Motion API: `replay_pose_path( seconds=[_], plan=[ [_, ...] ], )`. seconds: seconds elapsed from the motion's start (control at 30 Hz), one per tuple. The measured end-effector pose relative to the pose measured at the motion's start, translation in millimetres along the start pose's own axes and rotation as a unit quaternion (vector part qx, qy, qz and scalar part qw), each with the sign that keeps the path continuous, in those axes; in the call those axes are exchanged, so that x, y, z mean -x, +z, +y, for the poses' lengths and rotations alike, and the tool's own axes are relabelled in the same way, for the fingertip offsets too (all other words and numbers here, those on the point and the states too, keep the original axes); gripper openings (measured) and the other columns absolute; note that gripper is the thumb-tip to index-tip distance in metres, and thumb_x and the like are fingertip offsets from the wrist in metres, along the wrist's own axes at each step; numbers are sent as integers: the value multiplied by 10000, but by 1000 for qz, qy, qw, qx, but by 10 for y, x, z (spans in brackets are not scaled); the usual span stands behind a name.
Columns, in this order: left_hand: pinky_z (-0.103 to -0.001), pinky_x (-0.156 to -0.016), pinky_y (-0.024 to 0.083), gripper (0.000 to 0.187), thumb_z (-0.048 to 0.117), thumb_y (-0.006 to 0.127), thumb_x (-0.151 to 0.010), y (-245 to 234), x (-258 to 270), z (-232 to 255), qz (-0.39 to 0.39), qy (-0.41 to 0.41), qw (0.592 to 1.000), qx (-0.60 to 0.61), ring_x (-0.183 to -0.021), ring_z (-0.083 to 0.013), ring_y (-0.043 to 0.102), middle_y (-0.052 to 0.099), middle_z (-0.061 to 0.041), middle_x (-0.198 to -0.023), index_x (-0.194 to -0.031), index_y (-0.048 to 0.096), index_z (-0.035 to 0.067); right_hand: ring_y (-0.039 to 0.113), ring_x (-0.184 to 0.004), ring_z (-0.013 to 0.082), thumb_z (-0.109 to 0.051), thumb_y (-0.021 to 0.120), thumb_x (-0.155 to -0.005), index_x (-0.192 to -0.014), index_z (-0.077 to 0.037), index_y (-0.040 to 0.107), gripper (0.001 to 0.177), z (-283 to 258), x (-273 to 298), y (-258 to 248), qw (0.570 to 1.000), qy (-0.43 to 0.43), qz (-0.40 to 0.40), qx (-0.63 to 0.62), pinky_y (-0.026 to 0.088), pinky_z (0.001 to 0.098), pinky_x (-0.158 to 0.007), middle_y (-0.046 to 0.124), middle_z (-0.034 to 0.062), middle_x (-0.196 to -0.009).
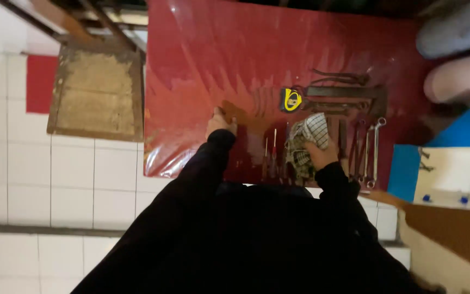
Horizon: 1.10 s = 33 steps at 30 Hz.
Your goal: The person repeatedly picks up small metal rods from a red table, places them into a white box, and wipes the table surface with a cloth. The person handles the rods one at a time and continues wiping the table throughout the clip.
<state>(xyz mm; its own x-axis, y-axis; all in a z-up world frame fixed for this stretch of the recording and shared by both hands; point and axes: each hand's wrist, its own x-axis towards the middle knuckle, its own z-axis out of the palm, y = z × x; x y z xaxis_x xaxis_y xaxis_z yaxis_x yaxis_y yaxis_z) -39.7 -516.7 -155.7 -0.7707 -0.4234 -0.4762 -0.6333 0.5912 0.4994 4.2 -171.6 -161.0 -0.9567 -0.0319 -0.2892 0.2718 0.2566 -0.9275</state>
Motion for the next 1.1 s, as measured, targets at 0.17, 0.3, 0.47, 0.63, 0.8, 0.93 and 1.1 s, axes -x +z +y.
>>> replay_pose_path(
  seconds=[0.17,0.3,0.47,0.63,0.8,0.93,1.1],
  plan=[
    [-571,-936,507,666,428,731,-855,235,-384,233,-57,88,993,-58,-1227,-424,586,502,-200,-1455,-1391,470,132,665,-1058,202,-208,760,-870,-1323,-21,611,512,63,446,401,992,89,90,-5,537,373,-884,713,57,-1192],
    [-588,-951,475,795,523,696,-878,617,-520,520,-105,162,977,-96,-1239,-447,540,425,-256,-1477,-1478,364,120,690,-1081,195,-139,716,-870,-1299,-1,650,456,27,734,580,994,12,107,-6,545,349,-931,742,78,-1181],
    [-573,-943,523,385,340,385,-1085,1329,-908,442,-120,112,980,-109,-1153,-410,666,662,-171,-1327,-1320,608,133,688,-1065,187,-109,708,-855,-1291,1,639,455,-151,896,539,981,31,185,-40,542,341,-930,740,77,-1161],
    [-519,-853,588,351,271,462,-983,1270,-909,248,-109,139,958,-227,-1030,-371,738,760,-136,-1099,-1085,765,125,692,-1043,176,-106,721,-850,-1283,-7,639,451,23,878,634,970,73,223,-61,551,331,-912,744,75,-1143],
    [-537,-831,555,358,455,694,-891,1065,-918,70,-46,208,970,-119,-968,-417,699,742,-186,-988,-1001,732,117,676,-1074,164,-78,704,-839,-1315,-14,603,490,-199,752,825,986,5,142,-87,537,316,-936,722,64,-1180],
    [-537,-753,545,306,319,678,-874,471,-435,165,-27,279,959,53,-848,-438,699,732,-205,-867,-1043,618,71,666,-1096,170,-80,704,-853,-1315,-8,610,477,-201,575,790,988,-16,116,-103,528,323,-957,717,65,-1194],
    [-573,-735,533,217,186,603,-962,77,477,279,-149,381,907,98,-908,-471,685,715,-243,-930,-1169,619,123,676,-1031,165,-218,695,-962,-1271,-9,664,373,-973,344,1004,967,107,189,-136,543,325,-874,727,67,-1170]
  ],
)
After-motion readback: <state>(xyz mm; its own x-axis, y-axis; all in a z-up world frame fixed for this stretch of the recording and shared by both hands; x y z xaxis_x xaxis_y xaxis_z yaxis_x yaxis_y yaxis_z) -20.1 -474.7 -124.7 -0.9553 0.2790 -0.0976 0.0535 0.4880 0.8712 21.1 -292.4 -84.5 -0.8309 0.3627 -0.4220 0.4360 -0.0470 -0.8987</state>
